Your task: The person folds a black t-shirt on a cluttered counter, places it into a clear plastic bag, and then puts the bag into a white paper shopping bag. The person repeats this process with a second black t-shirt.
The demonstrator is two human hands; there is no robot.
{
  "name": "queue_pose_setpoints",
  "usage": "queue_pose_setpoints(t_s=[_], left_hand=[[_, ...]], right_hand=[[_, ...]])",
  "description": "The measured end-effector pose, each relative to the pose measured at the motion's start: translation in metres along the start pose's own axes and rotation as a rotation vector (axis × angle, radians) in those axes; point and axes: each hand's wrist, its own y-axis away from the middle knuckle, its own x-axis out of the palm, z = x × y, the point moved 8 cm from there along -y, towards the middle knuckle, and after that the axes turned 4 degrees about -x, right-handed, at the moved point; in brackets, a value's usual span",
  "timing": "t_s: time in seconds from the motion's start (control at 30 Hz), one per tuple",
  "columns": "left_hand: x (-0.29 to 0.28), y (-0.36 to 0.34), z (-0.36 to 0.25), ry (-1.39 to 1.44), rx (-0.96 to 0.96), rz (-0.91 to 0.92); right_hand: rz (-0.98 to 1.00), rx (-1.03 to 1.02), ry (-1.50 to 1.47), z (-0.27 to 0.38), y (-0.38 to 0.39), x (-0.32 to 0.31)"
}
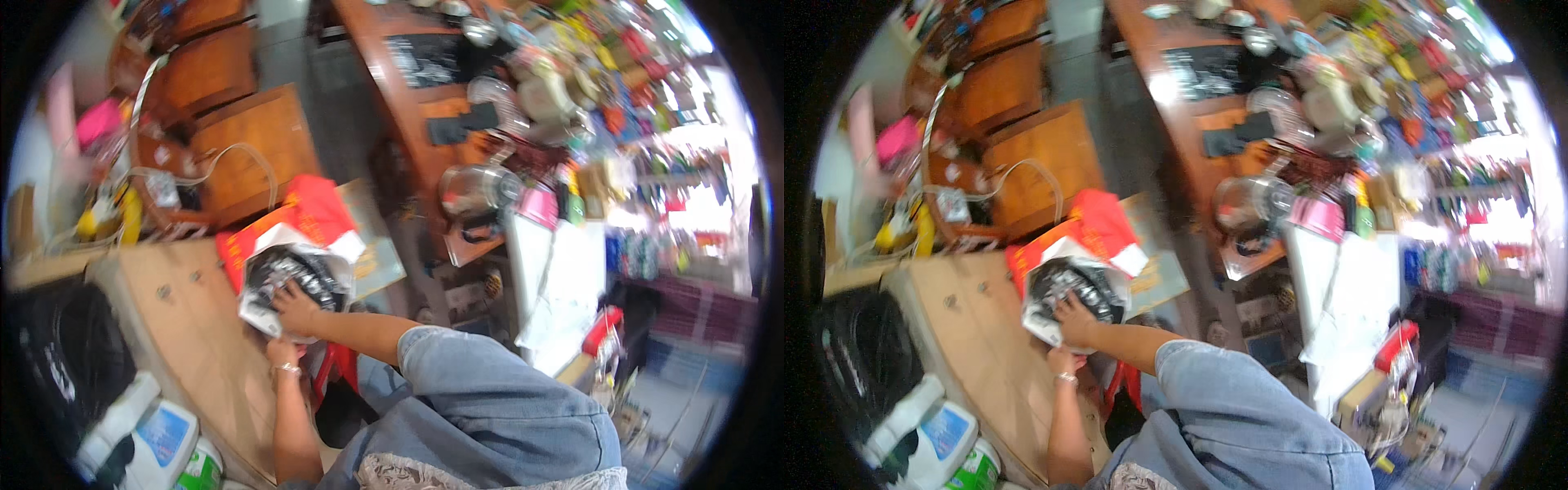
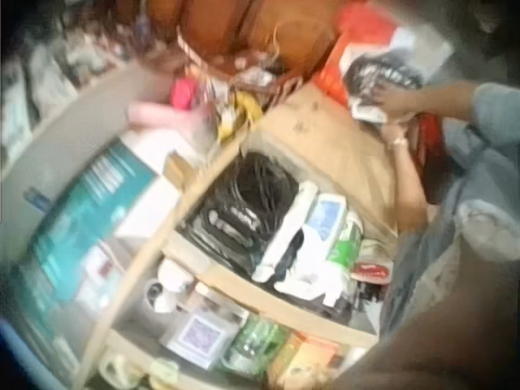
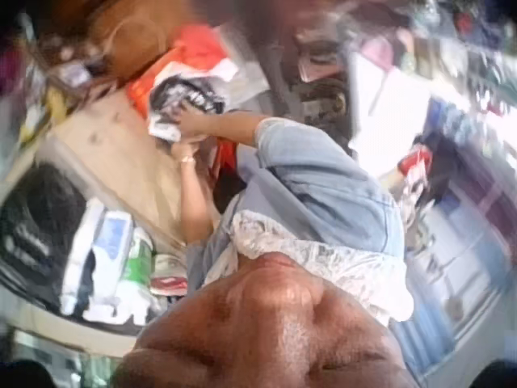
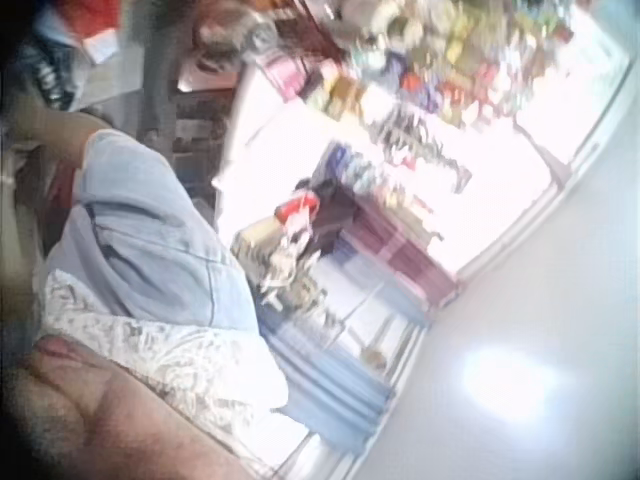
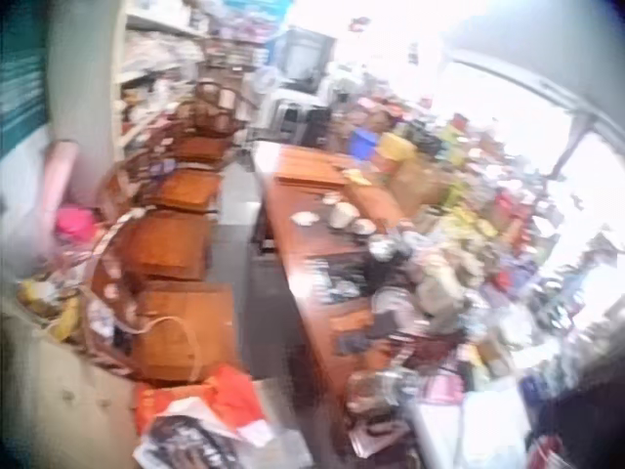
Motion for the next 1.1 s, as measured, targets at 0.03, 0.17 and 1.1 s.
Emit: queue_pose_setpoints(t_s=[0.03,0.17,1.1], left_hand=[[0.002,0.004,0.002,0.044,-0.046,0.03],[-0.011,0.012,0.018,0.043,-0.106,0.03],[0.55,0.432,0.02,-2.046,2.075,0.606]], right_hand=[[-0.152,-0.002,-0.111,0.002,0.016,-0.011],[-0.368,0.062,-0.585,-0.013,0.134,-0.06],[-0.808,1.756,-0.977,-0.095,0.846,0.218]])
